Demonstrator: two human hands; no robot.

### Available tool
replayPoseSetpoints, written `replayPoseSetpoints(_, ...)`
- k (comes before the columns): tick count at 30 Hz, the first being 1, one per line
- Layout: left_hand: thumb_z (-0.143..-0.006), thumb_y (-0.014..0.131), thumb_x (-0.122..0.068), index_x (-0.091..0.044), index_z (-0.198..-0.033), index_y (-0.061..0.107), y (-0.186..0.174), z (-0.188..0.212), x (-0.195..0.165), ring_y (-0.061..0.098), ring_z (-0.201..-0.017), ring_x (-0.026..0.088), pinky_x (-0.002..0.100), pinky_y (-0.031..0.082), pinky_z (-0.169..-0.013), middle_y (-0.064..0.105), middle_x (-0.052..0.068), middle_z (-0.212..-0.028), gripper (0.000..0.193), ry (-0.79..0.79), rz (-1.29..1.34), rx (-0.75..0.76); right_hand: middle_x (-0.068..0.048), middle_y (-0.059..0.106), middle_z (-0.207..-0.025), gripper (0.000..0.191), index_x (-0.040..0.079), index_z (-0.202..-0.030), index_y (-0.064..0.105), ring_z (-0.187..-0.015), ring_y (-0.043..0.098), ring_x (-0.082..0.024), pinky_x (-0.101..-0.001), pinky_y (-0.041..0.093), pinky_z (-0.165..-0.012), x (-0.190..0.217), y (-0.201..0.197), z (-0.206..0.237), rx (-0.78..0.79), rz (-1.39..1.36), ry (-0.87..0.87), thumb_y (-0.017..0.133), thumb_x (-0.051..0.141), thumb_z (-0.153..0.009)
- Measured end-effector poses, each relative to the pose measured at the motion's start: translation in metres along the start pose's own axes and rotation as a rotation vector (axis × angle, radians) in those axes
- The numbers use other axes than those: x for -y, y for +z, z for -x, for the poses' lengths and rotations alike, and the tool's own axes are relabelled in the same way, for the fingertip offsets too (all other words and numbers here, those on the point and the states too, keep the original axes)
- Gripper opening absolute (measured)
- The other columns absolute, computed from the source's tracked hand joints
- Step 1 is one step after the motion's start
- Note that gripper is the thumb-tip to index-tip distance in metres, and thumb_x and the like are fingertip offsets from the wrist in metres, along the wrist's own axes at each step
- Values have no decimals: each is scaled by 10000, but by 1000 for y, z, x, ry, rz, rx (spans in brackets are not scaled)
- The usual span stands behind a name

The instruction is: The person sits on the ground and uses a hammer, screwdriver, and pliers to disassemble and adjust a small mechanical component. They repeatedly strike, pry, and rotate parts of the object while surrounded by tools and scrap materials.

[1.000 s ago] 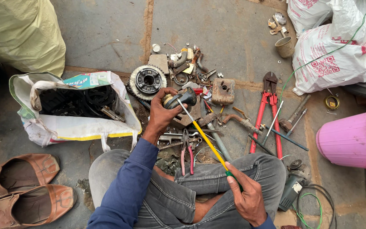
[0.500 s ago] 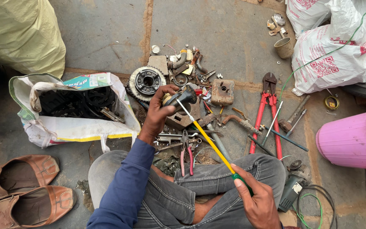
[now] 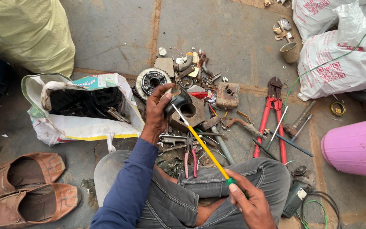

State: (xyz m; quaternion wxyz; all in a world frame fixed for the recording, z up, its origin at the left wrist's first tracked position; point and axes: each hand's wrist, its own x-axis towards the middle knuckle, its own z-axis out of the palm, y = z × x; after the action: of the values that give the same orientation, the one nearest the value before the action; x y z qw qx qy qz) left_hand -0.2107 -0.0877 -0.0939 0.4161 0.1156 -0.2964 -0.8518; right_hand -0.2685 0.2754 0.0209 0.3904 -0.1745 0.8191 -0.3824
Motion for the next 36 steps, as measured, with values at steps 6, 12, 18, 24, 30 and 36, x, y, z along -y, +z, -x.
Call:
replayPoseSetpoints(6,-946,632,-99,-4,-1030,703,-1,-2,-5,706,-1064,208,339,583,-975,728,170,-1155,144,0,-21,53,-18,720,-764,420,79,-1352,660,-622,617,-57,-223,510,-584,-5,12,1,-145,169,-459,655,213,-954)
replayPoseSetpoints(12,-918,621,-112,-30,-963,691,-1,2,-10,717,-932,222,407,625,-799,736,144,-1063,117,-112,-18,30,-102,665,-745,483,20,-1398,647,-581,504,-126,-275,413,-536,-12,11,-9,-17,-175,-109,638,178,-941)
replayPoseSetpoints(18,-1020,611,-142,3,-971,728,0,-2,-6,686,-941,174,317,571,-887,728,126,-1033,193,8,-84,26,-150,650,-877,534,-113,-1385,529,-582,580,-167,-295,457,-498,-15,3,-18,235,-808,316,496,229,-976)
replayPoseSetpoints(24,-1018,609,-151,-14,-948,723,-6,-2,-7,671,-923,153,303,553,-884,735,106,-1003,191,75,-262,67,-154,640,-780,512,0,-1459,440,-388,411,-69,-225,347,-359,-4,8,-16,634,-941,245,440,257,-1016)
replayPoseSetpoints(30,-1011,600,-144,9,-951,716,-7,2,-14,665,-933,150,291,527,-893,742,107,-984,201,146,-359,37,-48,480,-588,505,21,-1468,490,-374,382,-85,-229,324,-353,-13,14,-23,519,-825,222,505,259,-1023)
replayPoseSetpoints(36,-1021,586,-145,15,-953,717,-7,5,-13,676,-929,148,293,543,-896,751,104,-975,218,156,-409,53,-29,515,-603,514,58,-1469,590,-444,430,-47,-219,335,-385,-5,19,-19,278,-495,77,597,239,-988)
